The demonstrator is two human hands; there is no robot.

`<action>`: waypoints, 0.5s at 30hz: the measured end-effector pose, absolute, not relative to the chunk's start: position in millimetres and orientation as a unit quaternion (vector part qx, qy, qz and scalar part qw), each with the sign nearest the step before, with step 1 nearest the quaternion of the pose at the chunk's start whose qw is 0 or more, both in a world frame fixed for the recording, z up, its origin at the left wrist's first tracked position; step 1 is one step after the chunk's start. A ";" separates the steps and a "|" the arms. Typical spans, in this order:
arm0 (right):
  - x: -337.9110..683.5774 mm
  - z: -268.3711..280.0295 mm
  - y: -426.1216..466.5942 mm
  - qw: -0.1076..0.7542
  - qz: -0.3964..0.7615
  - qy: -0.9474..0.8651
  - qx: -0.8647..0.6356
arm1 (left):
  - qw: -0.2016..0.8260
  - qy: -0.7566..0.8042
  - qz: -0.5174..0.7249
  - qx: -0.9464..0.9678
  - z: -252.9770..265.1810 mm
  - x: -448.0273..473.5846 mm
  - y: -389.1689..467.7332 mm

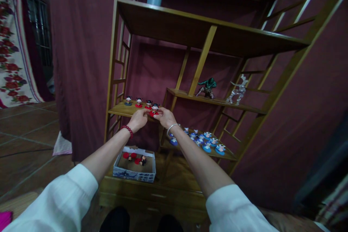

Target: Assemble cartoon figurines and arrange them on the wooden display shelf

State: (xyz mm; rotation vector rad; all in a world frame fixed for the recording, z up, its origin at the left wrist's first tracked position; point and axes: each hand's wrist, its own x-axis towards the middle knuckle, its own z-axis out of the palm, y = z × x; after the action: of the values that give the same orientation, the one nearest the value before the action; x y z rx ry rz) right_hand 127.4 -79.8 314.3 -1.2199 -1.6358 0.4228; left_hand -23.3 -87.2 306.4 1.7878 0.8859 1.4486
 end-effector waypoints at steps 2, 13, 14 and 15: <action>128.4 315.5 -76.4 0.499 0.153 -0.680 -0.516 | 0.297 0.346 0.539 0.708 307.8 -23.2 -83.1; 120.3 322.8 -77.3 0.387 0.008 -0.655 -0.649 | 0.148 0.394 0.377 0.825 312.3 -22.0 -62.7; 119.6 323.8 -78.2 0.378 0.003 -0.653 -0.656 | 0.139 0.395 0.368 0.830 312.3 -21.8 -61.3; 118.9 324.9 -79.3 0.370 -0.002 -0.652 -0.662 | 0.130 0.396 0.359 0.835 312.3 -21.5 -59.9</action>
State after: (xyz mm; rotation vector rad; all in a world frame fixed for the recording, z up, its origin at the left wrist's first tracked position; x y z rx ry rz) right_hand 118.9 -79.3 324.9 -1.6982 -1.6713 -0.0051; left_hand -21.5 -59.9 312.3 2.4259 1.1501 1.0421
